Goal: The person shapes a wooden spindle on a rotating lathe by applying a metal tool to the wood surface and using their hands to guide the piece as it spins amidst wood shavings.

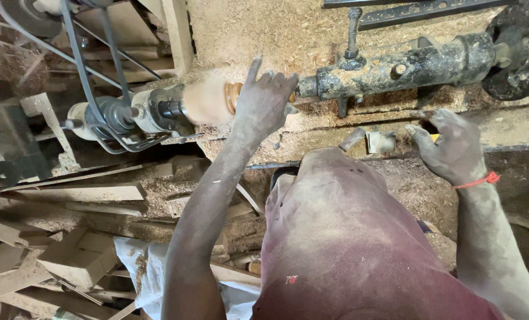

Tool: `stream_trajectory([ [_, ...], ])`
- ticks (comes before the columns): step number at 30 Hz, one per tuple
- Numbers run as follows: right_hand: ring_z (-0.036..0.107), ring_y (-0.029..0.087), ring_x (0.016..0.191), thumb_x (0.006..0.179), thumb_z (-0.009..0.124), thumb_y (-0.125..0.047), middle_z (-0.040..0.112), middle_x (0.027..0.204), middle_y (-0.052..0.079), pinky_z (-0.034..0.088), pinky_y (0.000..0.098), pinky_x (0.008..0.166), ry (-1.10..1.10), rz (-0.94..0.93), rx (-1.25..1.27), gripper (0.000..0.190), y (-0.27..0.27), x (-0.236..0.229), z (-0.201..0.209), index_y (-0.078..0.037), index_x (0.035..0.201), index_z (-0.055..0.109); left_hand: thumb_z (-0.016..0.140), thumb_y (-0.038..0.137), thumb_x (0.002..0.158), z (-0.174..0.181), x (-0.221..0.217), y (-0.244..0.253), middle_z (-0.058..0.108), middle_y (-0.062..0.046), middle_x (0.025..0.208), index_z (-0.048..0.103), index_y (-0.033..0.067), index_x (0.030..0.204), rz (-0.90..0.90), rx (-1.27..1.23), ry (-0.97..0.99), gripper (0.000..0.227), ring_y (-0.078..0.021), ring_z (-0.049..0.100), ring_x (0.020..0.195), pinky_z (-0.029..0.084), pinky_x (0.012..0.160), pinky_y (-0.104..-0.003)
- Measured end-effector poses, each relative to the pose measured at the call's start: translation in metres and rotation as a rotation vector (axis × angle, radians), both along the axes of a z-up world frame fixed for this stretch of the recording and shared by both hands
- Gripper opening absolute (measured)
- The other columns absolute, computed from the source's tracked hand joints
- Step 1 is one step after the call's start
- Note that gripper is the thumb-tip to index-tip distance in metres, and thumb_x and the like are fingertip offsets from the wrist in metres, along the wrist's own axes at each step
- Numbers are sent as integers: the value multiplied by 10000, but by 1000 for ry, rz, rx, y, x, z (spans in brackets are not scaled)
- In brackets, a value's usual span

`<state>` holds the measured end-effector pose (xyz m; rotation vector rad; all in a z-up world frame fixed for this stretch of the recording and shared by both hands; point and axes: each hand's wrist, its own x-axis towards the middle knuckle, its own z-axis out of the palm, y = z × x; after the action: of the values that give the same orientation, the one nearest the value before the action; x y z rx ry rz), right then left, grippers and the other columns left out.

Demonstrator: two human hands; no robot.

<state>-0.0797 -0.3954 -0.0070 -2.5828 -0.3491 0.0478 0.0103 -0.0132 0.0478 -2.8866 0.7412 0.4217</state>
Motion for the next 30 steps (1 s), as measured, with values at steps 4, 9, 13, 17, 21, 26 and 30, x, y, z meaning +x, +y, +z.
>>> stream_trajectory([
  [4, 680, 298, 777, 1007, 730, -201, 691, 908, 164, 532, 384, 681, -6, -7, 22, 203, 3, 0, 6, -4, 1051, 749, 774, 547, 822, -4, 0, 3, 684, -86, 1146, 506, 152, 1436, 43, -55, -6, 778, -262, 647, 1145, 183, 1220, -567],
  [9, 679, 328, 834, 1019, 748, -209, 681, 925, 169, 536, 401, 729, -29, 20, 33, 206, 5, 2, 5, -12, 1074, 734, 844, 500, 715, -14, -3, 3, 664, -125, 1160, 477, 70, 1443, 117, -96, -52, 921, -297, 620, 1151, 217, 1165, -560],
  [13, 681, 339, 860, 1015, 758, -211, 685, 940, 169, 540, 411, 759, -35, 67, 39, 209, 7, 7, 4, -17, 1088, 730, 834, 230, 697, -27, -10, 1, 667, -104, 1158, 566, 79, 1345, 171, -160, -172, 718, -278, 613, 1160, 293, 1173, -539],
  [17, 683, 339, 867, 1019, 770, -217, 689, 961, 176, 541, 403, 754, -82, 86, 29, 222, 8, 9, 6, -14, 1101, 731, 774, 65, 738, -34, -5, 2, 665, -96, 1108, 662, 97, 1172, 259, -165, -147, 450, -267, 620, 1115, 372, 1163, -518],
  [21, 681, 336, 854, 1025, 781, -220, 687, 937, 171, 534, 398, 737, -59, 72, -1, 212, 2, 10, 2, -15, 1042, 730, 775, 70, 744, -40, -4, 1, 663, -121, 1111, 672, 65, 1149, 298, -183, -114, 418, -288, 628, 1094, 464, 1021, -467],
  [26, 694, 292, 812, 1064, 769, -264, 712, 963, 149, 548, 372, 727, -23, 79, -14, 249, -11, 14, -7, -20, 1106, 736, 763, 114, 830, -59, -1, -8, 675, -128, 1097, 670, 54, 1140, 315, -131, -160, 329, -286, 642, 1071, 450, 1065, -530],
  [30, 706, 316, 887, 1060, 774, -277, 731, 1035, 170, 561, 379, 773, -100, 104, -43, 275, -7, 12, 0, -28, 1176, 758, 760, 216, 888, -58, -21, -24, 594, -162, 1308, 540, 40, 1354, 364, -186, -281, 544, -319, 557, 1268, 365, 1187, -562],
])
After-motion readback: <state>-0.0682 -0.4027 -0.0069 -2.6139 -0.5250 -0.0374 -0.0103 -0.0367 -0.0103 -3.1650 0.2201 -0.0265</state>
